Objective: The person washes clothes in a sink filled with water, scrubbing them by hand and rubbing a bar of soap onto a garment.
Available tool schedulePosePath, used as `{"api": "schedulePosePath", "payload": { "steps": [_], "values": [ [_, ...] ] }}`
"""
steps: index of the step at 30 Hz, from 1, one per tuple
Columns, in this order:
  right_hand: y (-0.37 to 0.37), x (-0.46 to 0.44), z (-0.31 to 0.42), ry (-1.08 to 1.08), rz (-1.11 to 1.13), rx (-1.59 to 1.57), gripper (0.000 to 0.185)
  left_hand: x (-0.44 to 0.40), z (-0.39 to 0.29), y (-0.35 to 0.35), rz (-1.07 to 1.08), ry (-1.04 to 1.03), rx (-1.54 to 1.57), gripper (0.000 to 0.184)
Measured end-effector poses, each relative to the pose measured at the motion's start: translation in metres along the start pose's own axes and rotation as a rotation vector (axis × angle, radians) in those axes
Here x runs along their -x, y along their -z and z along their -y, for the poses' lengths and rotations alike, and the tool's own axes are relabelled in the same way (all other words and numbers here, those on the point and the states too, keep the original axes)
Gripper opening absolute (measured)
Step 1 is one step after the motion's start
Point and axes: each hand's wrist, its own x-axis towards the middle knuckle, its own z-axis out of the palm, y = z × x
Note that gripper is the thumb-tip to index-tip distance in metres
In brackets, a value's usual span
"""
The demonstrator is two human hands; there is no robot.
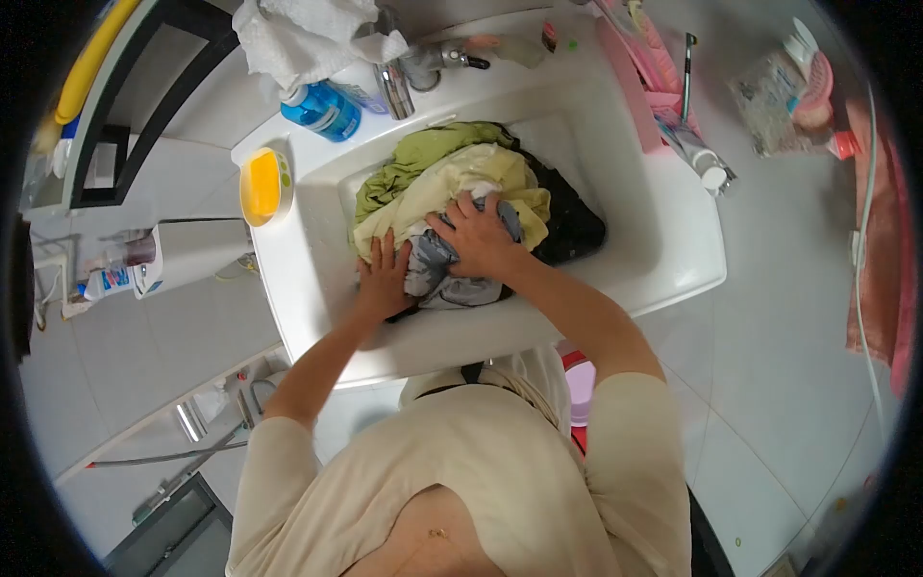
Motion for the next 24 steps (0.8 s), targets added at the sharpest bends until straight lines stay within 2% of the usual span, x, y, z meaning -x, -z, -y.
{"api": "schedulePosePath", "payload": {
  "steps": [2,5,7,9,10,11,12,15,18,21,22,24],
  "values": [
    [-0.02,-0.019,-0.002,0.029,0.017,0.082,0.082,-0.023,0.0,-0.009,0.032,0.042,-0.014,0.11],
    [-0.038,-0.052,0.001,-0.098,0.264,0.192,0.079,-0.052,0.012,-0.012,0.026,0.04,-0.007,0.115],
    [-0.06,-0.072,-0.006,-0.149,0.176,0.182,0.074,-0.073,0.026,-0.008,-0.058,-0.025,0.042,0.116],
    [-0.059,-0.09,-0.015,-0.214,0.15,0.21,0.066,-0.096,0.032,0.004,-0.024,-0.023,-0.017,0.104],
    [-0.059,-0.102,-0.025,-0.205,0.278,0.039,0.054,-0.106,0.035,0.01,-0.006,-0.034,-0.024,0.1],
    [-0.056,-0.105,-0.028,-0.204,0.272,0.05,0.051,-0.111,0.035,0.015,0.008,-0.044,-0.032,0.095],
    [-0.051,-0.105,-0.029,-0.199,0.264,0.061,0.049,-0.112,0.033,0.018,0.069,-0.026,-0.055,0.082],
    [-0.048,-0.106,-0.027,-0.22,0.318,0.047,0.047,-0.105,0.029,0.018,0.059,0.01,-0.018,0.069],
    [-0.033,-0.102,-0.028,-0.336,0.345,-0.076,0.044,-0.087,0.024,0.013,-0.189,0.049,0.18,0.055],
    [-0.019,-0.085,-0.025,-0.397,0.303,-0.173,0.048,-0.069,0.04,-0.013,-0.365,0.253,1.501,0.055],
    [-0.015,-0.078,-0.027,-0.401,0.277,-0.186,0.05,-0.068,0.044,-0.017,-0.47,0.488,1.569,0.061],
    [0.004,-0.058,-0.027,-0.351,0.209,-0.189,0.055,-0.088,0.044,-0.023,-0.53,0.689,1.561,0.061]
  ]
}}
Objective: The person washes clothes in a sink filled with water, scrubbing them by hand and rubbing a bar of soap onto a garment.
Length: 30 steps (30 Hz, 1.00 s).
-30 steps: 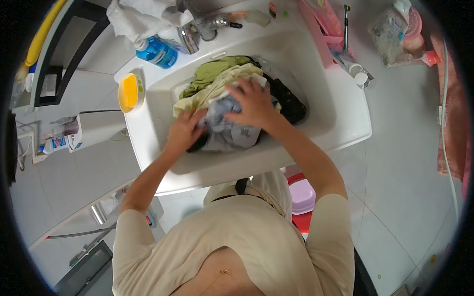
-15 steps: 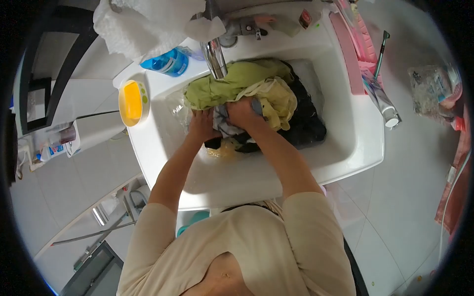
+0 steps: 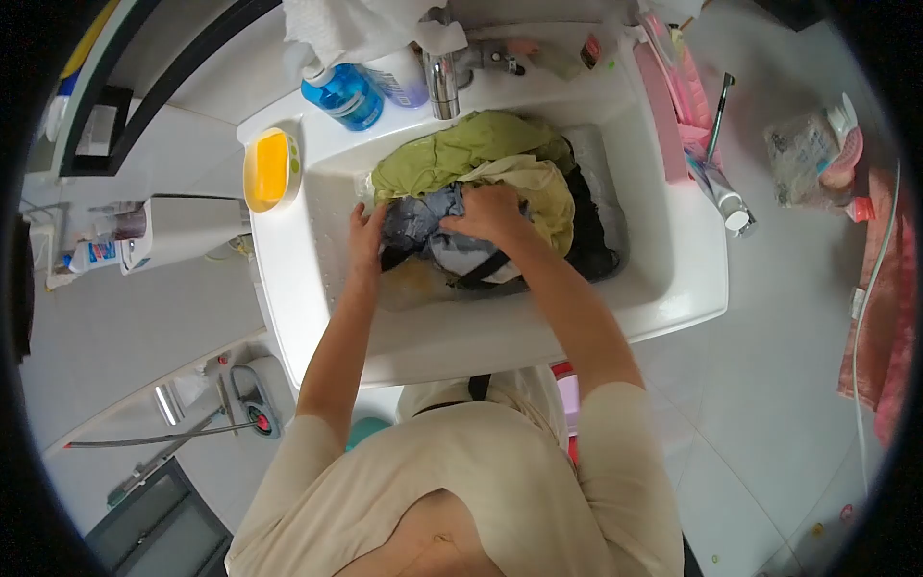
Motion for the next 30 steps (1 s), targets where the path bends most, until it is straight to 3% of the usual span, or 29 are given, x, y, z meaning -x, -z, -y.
{"api": "schedulePosePath", "payload": {
  "steps": [1,2,5,8,11,14,16,18,21,22,26,28,30],
  "values": [
    [0.01,0.007,-0.002,0.033,-0.03,-0.002,0.058,-0.001,-0.008,-0.01,-0.086,0.045,0.002,0.06],
    [0.016,0.008,-0.004,0.036,-0.041,-0.02,0.06,0.006,-0.011,-0.03,-0.235,-0.145,-0.277,0.057],
    [0.039,0.007,0.008,0.151,-0.489,-0.052,0.057,0.01,-0.011,-0.062,0.167,-0.108,0.405,0.05],
    [0.032,-0.021,0.01,0.363,-0.737,0.107,0.053,0.037,-0.027,-0.062,0.418,-0.247,0.118,0.041],
    [0.033,-0.018,0.021,0.376,-0.623,0.073,0.049,0.096,-0.073,-0.063,0.551,-0.533,-0.523,0.04],
    [0.01,0.0,-0.019,0.297,-0.424,0.083,0.054,0.113,-0.063,-0.047,0.538,-0.897,-0.597,0.045],
    [-0.005,0.023,-0.029,0.3,-0.388,0.096,0.058,0.11,-0.046,-0.013,0.398,-0.822,-0.632,0.043],
    [-0.019,0.048,-0.027,0.317,-0.407,0.099,0.063,0.078,-0.009,0.016,0.289,-0.686,-0.578,0.052],
    [-0.028,0.054,-0.006,0.279,-0.389,0.118,0.067,0.064,-0.007,0.012,-0.219,-0.526,-0.694,0.058],
    [-0.03,0.047,0.0,0.265,-0.392,0.182,0.072,0.06,-0.01,0.0,-0.219,-0.542,-0.963,0.06],
    [-0.057,0.005,0.009,0.163,-0.291,0.173,0.068,0.035,-0.041,-0.043,-0.374,-0.611,-0.97,0.05],
    [-0.065,-0.015,0.016,0.076,-0.206,0.163,0.061,-0.001,-0.028,-0.039,-0.239,-0.499,-0.997,0.041],
    [-0.074,-0.035,0.019,0.075,-0.277,0.162,0.053,-0.027,-0.013,-0.039,-0.151,-0.465,-0.928,0.033]
  ]
}}
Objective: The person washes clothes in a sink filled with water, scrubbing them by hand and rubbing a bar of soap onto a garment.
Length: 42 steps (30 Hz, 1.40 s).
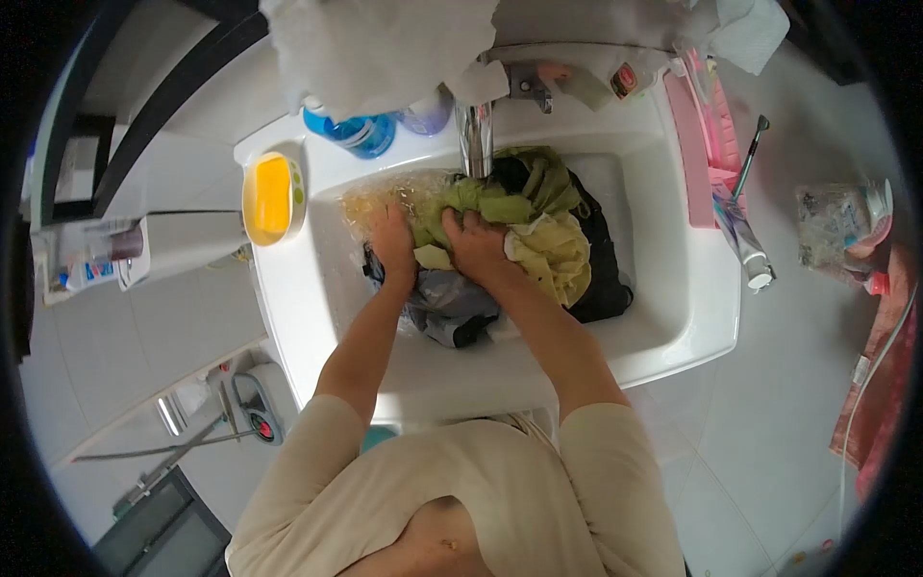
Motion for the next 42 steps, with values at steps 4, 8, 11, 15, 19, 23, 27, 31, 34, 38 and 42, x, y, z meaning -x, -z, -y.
{"api": "schedulePosePath", "payload": {
  "steps": [4,8,11,15,19,23,27,31,34,38,42],
  "values": [
    [-0.023,-0.041,0.002,-0.137,0.035,-0.562,0.042,-0.001,0.021,-0.022,-0.116,0.009,0.42,0.026],
    [0.024,-0.061,0.006,-0.172,0.203,-0.341,0.031,-0.011,0.004,0.011,0.154,0.085,0.15,0.035],
    [0.03,-0.05,0.009,-0.224,0.159,-0.38,0.039,0.041,-0.013,0.037,-0.058,-0.035,0.257,0.042],
    [0.016,-0.045,0.009,-0.472,0.038,-0.786,0.049,0.068,0.013,0.035,-0.01,0.095,0.271,0.035],
    [0.078,-0.013,0.004,-0.511,0.063,-0.763,0.051,0.047,0.014,0.069,0.017,0.18,0.672,0.015],
    [0.123,0.025,0.004,-0.402,-0.141,-0.832,0.046,0.018,-0.008,0.133,-0.192,-0.052,0.766,0.014],
    [0.169,0.067,0.003,-0.329,-0.148,-0.669,0.048,0.009,-0.008,0.146,-0.126,-0.125,0.827,0.017],
    [0.112,0.072,-0.017,-0.006,-0.375,-0.075,0.053,0.035,0.003,0.109,-0.08,-0.41,0.292,0.063],
    [0.085,0.05,-0.007,0.132,-0.381,-0.032,0.071,0.053,-0.013,0.085,0.02,-0.469,-0.103,0.081],
    [0.047,0.025,0.012,0.078,-0.22,-0.12,0.068,0.038,-0.011,0.053,0.156,-0.415,-0.273,0.077],
    [0.022,-0.021,0.019,-0.037,-0.071,-0.209,0.052,0.008,0.032,0.007,0.102,-0.514,-0.269,0.051]
  ]
}}
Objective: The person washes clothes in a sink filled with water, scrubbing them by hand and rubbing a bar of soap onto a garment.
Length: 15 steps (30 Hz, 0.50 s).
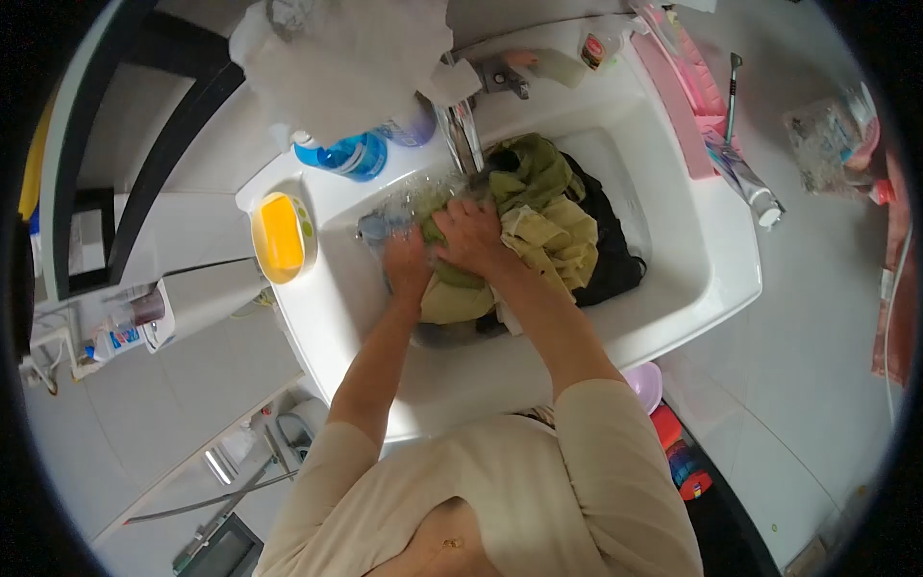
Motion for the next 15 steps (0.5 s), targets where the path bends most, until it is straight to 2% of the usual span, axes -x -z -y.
{"api": "schedulePosePath", "payload": {
  "steps": [2,4,7,9,11,14,15],
  "values": [
    [-0.005,-0.023,0.001,-0.103,0.087,0.005,0.042,-0.001,0.009,-0.011,0.108,-0.011,-0.12,0.036],
    [-0.02,-0.039,-0.011,-0.138,0.11,-0.065,0.031,-0.008,0.007,-0.016,0.121,0.003,-0.18,0.026],
    [-0.07,-0.046,-0.032,-0.184,-0.078,-0.429,0.018,-0.01,0.023,-0.049,0.124,0.062,-0.253,0.018],
    [-0.064,-0.045,-0.032,-0.189,-0.121,-0.449,0.018,-0.01,0.056,-0.099,0.103,0.127,-0.306,0.015],
    [-0.008,-0.045,-0.016,-0.175,0.0,-0.159,0.023,-0.016,0.028,-0.049,0.104,0.158,-0.242,0.014],
    [0.024,-0.045,-0.018,-0.04,0.069,-0.116,0.026,-0.026,-0.015,0.029,0.025,0.322,0.08,0.014],
    [0.027,-0.041,-0.021,-0.092,0.016,-0.154,0.026,-0.023,-0.019,0.04,-0.019,0.399,0.302,0.015]
  ]
}}
